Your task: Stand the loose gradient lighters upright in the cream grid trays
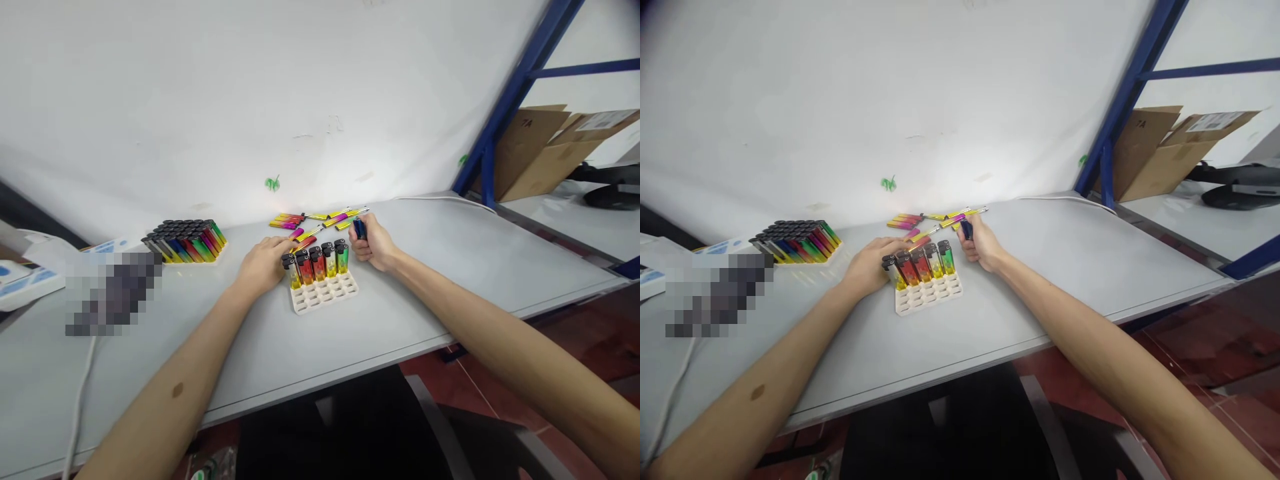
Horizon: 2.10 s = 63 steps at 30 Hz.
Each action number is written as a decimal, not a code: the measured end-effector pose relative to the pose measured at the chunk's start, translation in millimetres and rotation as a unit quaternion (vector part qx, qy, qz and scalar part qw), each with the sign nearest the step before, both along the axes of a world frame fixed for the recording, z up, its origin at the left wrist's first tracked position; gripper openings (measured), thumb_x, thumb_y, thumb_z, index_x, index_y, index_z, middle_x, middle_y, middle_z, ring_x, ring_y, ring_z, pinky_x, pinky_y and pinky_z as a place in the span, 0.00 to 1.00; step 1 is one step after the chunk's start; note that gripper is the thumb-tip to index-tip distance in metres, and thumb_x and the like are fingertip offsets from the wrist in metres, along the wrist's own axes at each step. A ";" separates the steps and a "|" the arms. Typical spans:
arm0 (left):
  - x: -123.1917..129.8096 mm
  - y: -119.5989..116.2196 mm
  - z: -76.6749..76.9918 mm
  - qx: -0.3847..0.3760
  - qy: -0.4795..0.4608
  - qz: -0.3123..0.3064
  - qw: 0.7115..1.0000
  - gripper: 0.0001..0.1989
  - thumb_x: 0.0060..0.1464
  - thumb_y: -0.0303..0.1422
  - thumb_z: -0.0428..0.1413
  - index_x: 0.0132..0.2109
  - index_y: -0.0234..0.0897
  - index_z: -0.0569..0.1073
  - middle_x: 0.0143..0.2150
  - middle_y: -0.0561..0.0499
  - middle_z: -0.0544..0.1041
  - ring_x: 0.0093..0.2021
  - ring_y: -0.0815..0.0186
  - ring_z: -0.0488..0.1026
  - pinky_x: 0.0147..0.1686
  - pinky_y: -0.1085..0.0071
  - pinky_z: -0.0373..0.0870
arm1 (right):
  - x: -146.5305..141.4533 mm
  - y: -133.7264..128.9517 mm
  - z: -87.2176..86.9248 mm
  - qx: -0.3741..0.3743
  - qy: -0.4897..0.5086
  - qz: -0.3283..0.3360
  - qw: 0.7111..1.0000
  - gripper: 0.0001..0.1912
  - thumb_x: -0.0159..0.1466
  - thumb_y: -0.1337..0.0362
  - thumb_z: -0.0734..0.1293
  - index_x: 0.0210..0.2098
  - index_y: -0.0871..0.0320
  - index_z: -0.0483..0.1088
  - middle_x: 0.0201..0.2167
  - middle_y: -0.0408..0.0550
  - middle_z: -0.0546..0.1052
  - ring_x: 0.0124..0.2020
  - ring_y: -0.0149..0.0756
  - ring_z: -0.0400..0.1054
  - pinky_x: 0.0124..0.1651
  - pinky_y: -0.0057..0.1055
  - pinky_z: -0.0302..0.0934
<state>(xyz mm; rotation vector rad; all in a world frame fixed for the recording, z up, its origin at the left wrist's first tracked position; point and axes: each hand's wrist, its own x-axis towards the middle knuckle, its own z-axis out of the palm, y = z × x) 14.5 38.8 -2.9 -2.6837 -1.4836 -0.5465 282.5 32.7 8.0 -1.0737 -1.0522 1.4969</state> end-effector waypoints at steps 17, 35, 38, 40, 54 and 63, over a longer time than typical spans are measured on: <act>1.1 1.7 -0.2 0.035 0.033 0.042 0.998 0.18 0.57 0.27 0.53 0.52 0.43 0.77 0.56 0.44 0.77 0.57 0.49 0.67 0.51 0.52 0.67 | -0.7 0.8 -2.5 0.006 0.001 0.013 1.000 0.21 0.69 0.49 0.54 0.24 0.54 0.54 0.15 0.33 0.48 0.15 0.25 0.34 0.16 0.23 0.33; 5.0 -3.8 6.9 0.045 0.054 0.043 0.997 0.11 0.55 0.27 0.55 0.42 0.41 0.80 0.48 0.40 0.74 0.54 0.47 0.64 0.51 0.49 0.66 | 7.9 -34.0 46.9 0.298 -0.093 -0.183 0.932 0.07 0.66 0.57 0.70 0.37 0.53 0.73 0.35 0.44 0.75 0.37 0.33 0.71 0.35 0.28 0.67; 7.8 -6.2 9.1 0.041 0.071 0.055 0.995 0.11 0.57 0.28 0.53 0.42 0.40 0.80 0.48 0.39 0.74 0.54 0.46 0.65 0.51 0.49 0.65 | -13.7 -67.2 56.4 0.298 -0.117 -0.121 0.940 0.10 0.64 0.60 0.73 0.44 0.51 0.73 0.36 0.45 0.75 0.39 0.36 0.73 0.35 0.29 0.69; 9.7 -7.4 10.5 0.038 0.076 0.063 0.994 0.12 0.59 0.29 0.51 0.43 0.39 0.80 0.47 0.38 0.74 0.54 0.46 0.65 0.51 0.50 0.64 | -32.2 -83.1 51.9 0.329 -0.179 -0.041 0.926 0.16 0.61 0.62 0.75 0.47 0.49 0.72 0.38 0.45 0.76 0.40 0.38 0.75 0.39 0.33 0.71; 3.9 -1.3 9.1 0.022 0.117 0.056 0.991 0.11 0.61 0.32 0.50 0.44 0.39 0.77 0.42 0.40 0.78 0.50 0.49 0.67 0.49 0.54 0.64 | -74.0 -87.2 20.4 0.444 -0.588 0.054 0.674 0.11 0.69 0.64 0.67 0.51 0.54 0.72 0.38 0.50 0.80 0.37 0.41 0.75 0.31 0.32 0.57; 2.9 -9.4 15.8 -0.057 -0.071 0.086 0.992 0.13 0.62 0.37 0.50 0.39 0.38 0.78 0.38 0.44 0.80 0.46 0.52 0.71 0.44 0.61 0.66 | -75.1 -83.8 29.6 0.489 -0.579 -0.028 0.652 0.13 0.71 0.59 0.64 0.53 0.54 0.73 0.35 0.46 0.79 0.30 0.33 0.71 0.29 0.30 0.53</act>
